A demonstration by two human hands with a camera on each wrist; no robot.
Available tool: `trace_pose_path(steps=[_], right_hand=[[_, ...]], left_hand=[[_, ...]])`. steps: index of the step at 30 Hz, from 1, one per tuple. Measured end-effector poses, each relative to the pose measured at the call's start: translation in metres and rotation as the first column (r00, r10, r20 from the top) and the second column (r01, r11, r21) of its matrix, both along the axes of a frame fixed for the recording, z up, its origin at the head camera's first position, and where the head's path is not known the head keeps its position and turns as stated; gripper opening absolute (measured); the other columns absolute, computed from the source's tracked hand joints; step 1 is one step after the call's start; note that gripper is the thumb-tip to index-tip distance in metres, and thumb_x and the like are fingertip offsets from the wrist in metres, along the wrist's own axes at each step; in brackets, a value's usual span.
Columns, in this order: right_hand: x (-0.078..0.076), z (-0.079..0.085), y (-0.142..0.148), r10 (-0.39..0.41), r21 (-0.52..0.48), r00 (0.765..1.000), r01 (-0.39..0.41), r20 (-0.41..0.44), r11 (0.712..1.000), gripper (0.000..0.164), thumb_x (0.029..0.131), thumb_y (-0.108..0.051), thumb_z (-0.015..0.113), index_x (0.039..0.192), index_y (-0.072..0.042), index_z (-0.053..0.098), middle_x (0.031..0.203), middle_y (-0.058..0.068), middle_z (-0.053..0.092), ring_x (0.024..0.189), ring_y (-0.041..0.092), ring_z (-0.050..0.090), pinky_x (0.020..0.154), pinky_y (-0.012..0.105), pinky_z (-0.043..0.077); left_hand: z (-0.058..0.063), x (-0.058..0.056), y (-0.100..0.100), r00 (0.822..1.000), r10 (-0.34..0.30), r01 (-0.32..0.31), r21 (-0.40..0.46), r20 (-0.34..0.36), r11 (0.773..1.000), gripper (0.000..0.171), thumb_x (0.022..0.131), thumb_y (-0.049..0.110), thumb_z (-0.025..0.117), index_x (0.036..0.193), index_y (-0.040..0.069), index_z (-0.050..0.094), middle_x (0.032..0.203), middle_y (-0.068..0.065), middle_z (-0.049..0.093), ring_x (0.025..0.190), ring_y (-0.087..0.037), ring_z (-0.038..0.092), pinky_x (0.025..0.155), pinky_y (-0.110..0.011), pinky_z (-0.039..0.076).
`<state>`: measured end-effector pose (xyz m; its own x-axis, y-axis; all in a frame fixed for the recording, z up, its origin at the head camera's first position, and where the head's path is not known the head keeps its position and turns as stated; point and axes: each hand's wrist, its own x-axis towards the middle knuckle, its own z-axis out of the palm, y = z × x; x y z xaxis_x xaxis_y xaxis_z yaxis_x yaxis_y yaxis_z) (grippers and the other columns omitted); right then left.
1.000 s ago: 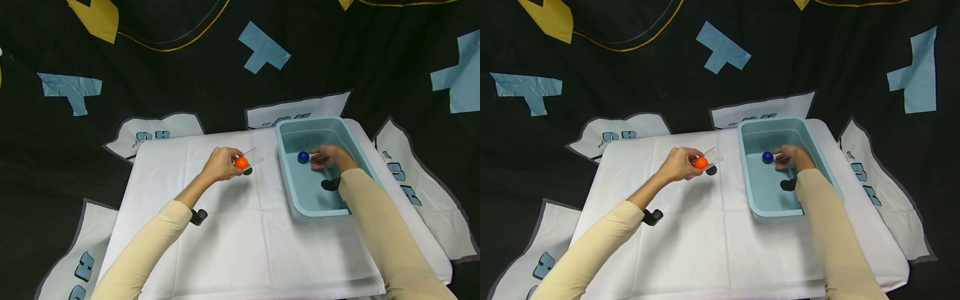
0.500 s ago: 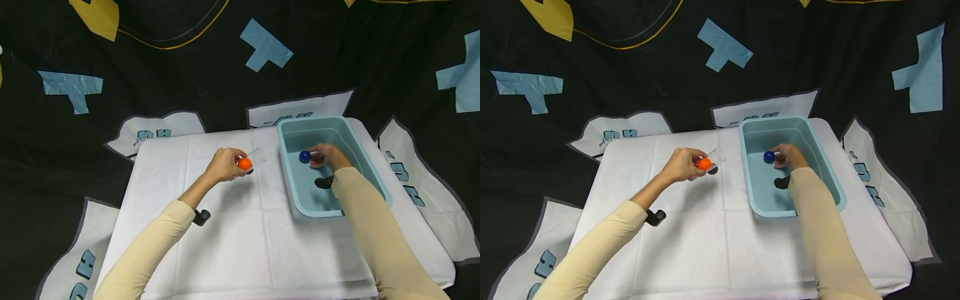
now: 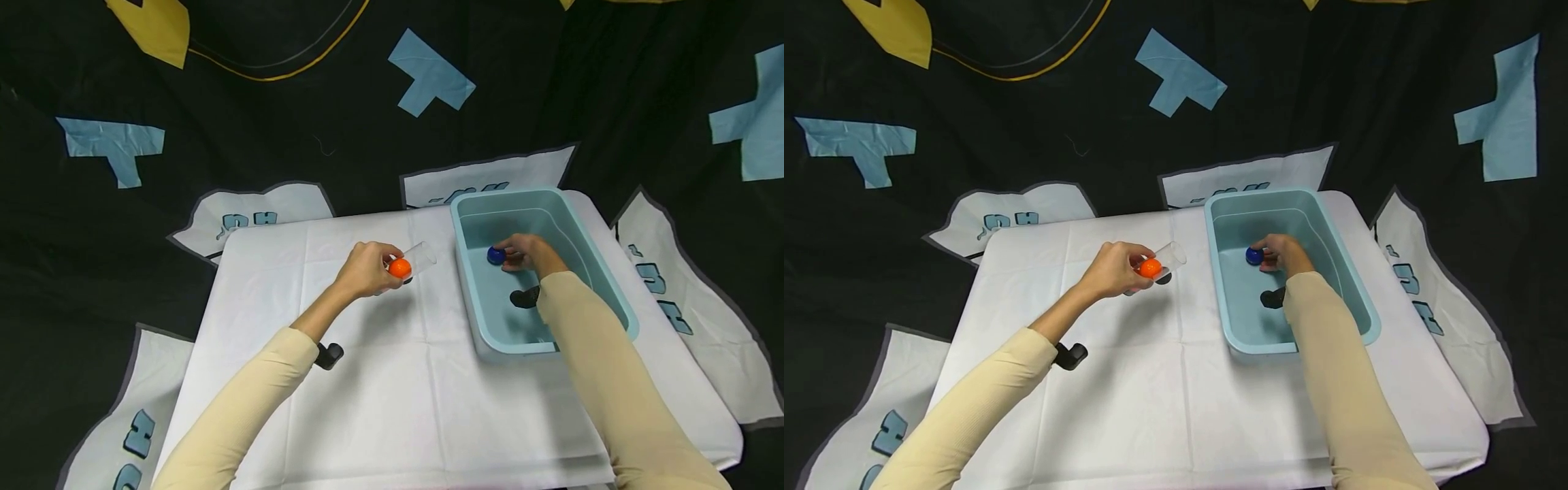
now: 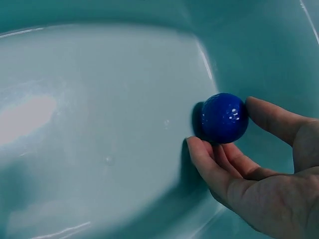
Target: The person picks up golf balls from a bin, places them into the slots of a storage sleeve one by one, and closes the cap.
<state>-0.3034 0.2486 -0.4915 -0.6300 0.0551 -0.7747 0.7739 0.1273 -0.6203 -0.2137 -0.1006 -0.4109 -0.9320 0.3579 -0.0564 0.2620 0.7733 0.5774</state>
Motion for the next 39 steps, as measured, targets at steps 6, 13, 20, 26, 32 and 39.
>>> trace_pose_path(steps=[6, 13, 20, 26, 32, 39], right_hand=[[0.002, 0.004, -0.001, 0.000, 0.010, 1.000, 0.001, -0.020, 1.000, 0.034, 0.099, -0.011, 0.063, 0.125, 0.002, 0.046, 0.114, 0.013, 0.048, 0.102, 0.024, 0.057, 0.106, 0.035, 0.050], [0.001, 0.004, -0.003, -0.019, -0.050, 0.999, 0.017, -0.043, 0.999, 0.048, 0.099, -0.006, 0.059, 0.141, 0.003, 0.037, 0.123, 0.015, 0.043, 0.126, 0.030, 0.051, 0.108, 0.034, 0.047], [0.000, 0.017, -0.003, -0.020, -0.087, 0.999, 0.017, -0.031, 0.996, 0.033, 0.099, -0.007, 0.060, 0.129, -0.002, 0.045, 0.126, 0.014, 0.045, 0.124, 0.029, 0.055, 0.108, 0.035, 0.047], [-0.003, 0.045, -0.005, 0.136, -0.073, 0.987, -0.142, -0.084, 0.987, 0.059, 0.101, -0.017, 0.060, 0.148, 0.004, 0.031, 0.122, 0.017, 0.048, 0.086, 0.018, 0.071, 0.093, 0.026, 0.056], [0.002, 0.082, -0.014, 0.251, -0.031, 0.952, -0.260, -0.176, 0.965, 0.074, 0.100, -0.022, 0.064, 0.157, 0.000, 0.022, 0.143, 0.024, 0.043, 0.094, 0.020, 0.071, 0.090, 0.027, 0.058], [0.010, 0.124, -0.024, 0.355, -0.039, 0.896, -0.378, -0.268, 0.925, 0.056, 0.098, -0.021, 0.067, 0.142, 0.004, 0.041, 0.114, 0.014, 0.069, 0.092, 0.019, 0.074, 0.084, 0.029, 0.060]], left_hand=[[-0.001, 0.000, -0.001, 1.000, 0.001, -0.001, -0.001, -0.002, 1.000, 0.042, 0.074, 0.015, 0.087, 0.114, 0.008, 0.076, 0.101, -0.012, 0.074, 0.088, -0.024, 0.065, 0.076, -0.031, 0.059], [-0.001, 0.001, 0.000, 1.000, 0.016, -0.016, 0.003, 0.002, 1.000, 0.043, 0.074, 0.014, 0.087, 0.115, 0.008, 0.076, 0.102, -0.013, 0.074, 0.090, -0.025, 0.066, 0.078, -0.033, 0.059], [-0.002, 0.002, 0.002, 1.000, 0.008, -0.008, 0.009, 0.011, 1.000, 0.043, 0.074, 0.015, 0.087, 0.115, 0.008, 0.075, 0.102, -0.012, 0.074, 0.091, -0.025, 0.065, 0.077, -0.032, 0.058], [-0.001, 0.003, 0.001, 1.000, 0.016, -0.016, -0.003, 0.007, 1.000, 0.043, 0.074, 0.015, 0.087, 0.115, 0.007, 0.076, 0.102, -0.012, 0.074, 0.091, -0.025, 0.064, 0.077, -0.031, 0.059], [-0.001, 0.002, 0.000, 1.000, 0.011, -0.011, 0.001, 0.014, 1.000, 0.043, 0.075, 0.015, 0.087, 0.116, 0.006, 0.075, 0.103, -0.013, 0.074, 0.092, -0.026, 0.065, 0.077, -0.032, 0.060], [0.000, -0.001, 0.005, 1.000, 0.013, -0.013, -0.013, 0.006, 1.000, 0.043, 0.074, 0.016, 0.086, 0.115, 0.008, 0.076, 0.103, -0.012, 0.074, 0.092, -0.025, 0.064, 0.075, -0.031, 0.058]])
